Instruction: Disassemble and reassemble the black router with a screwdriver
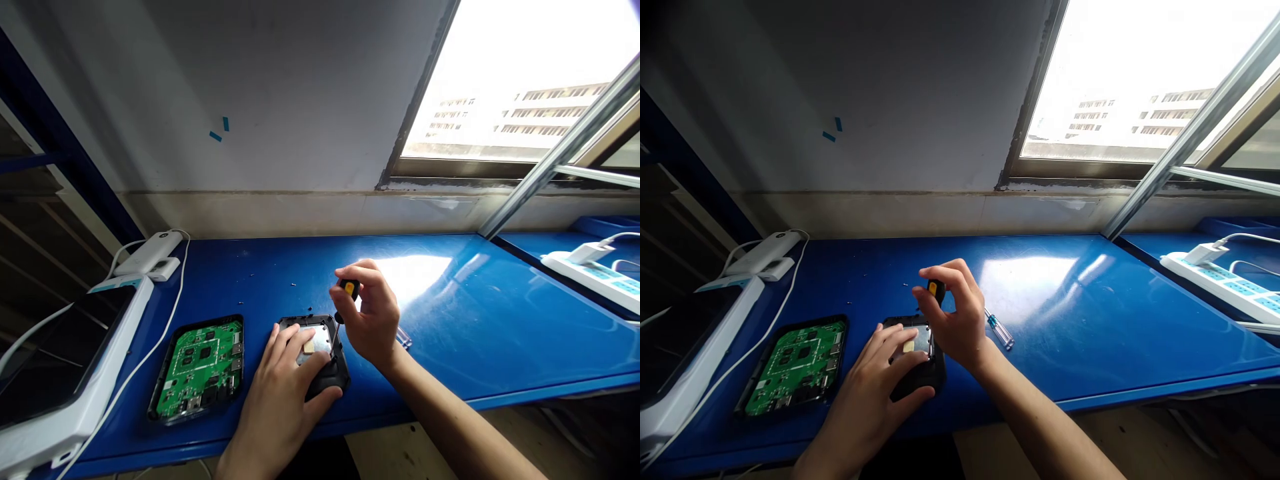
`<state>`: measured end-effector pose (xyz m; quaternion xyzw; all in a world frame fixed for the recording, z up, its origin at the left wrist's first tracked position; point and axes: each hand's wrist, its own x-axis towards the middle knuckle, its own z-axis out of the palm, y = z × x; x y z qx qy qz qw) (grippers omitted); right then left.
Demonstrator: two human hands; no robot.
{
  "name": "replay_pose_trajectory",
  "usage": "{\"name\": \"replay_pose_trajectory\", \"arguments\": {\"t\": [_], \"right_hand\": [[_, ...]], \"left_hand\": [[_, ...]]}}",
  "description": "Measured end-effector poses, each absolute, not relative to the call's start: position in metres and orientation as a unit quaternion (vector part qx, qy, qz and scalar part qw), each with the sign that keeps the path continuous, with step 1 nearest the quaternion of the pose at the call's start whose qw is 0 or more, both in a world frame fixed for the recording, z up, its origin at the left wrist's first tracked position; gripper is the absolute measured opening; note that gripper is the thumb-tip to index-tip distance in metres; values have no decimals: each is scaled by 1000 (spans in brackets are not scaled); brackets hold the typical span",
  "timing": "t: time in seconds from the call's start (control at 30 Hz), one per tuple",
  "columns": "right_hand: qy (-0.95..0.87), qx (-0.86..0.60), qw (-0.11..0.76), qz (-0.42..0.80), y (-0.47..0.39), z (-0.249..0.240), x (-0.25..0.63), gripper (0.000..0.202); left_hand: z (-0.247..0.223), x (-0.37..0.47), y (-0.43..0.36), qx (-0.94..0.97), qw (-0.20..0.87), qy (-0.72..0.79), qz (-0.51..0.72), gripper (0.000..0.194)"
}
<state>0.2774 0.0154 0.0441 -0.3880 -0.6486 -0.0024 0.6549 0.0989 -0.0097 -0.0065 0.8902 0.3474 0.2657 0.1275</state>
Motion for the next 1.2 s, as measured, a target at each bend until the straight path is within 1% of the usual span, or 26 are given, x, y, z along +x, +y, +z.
{"name": "replay_pose_trajectory", "arguments": {"t": [0.1, 0.17, 0.5, 0.73, 1.03, 1.2], "right_hand": [[-658, -376, 650, 55, 13, 44, 278, 29], [-662, -371, 648, 60, 11, 44, 277, 33], [-658, -383, 648, -24, 12, 47, 280, 29], [-681, -359, 639, 4, 10, 48, 277, 32], [-676, -377, 631, -54, 12, 48, 277, 28], [-682, -371, 630, -6, 12, 46, 277, 32]], "left_hand": [[-6, 100, -9, 891, 125, 345, 267, 31], [-6, 101, -8, 891, 127, 346, 265, 31], [-5, 100, -10, 888, 129, 347, 271, 32], [-6, 100, -10, 888, 125, 353, 268, 31], [-4, 101, -10, 891, 118, 345, 270, 30], [-5, 101, -8, 893, 112, 344, 269, 29]]}}
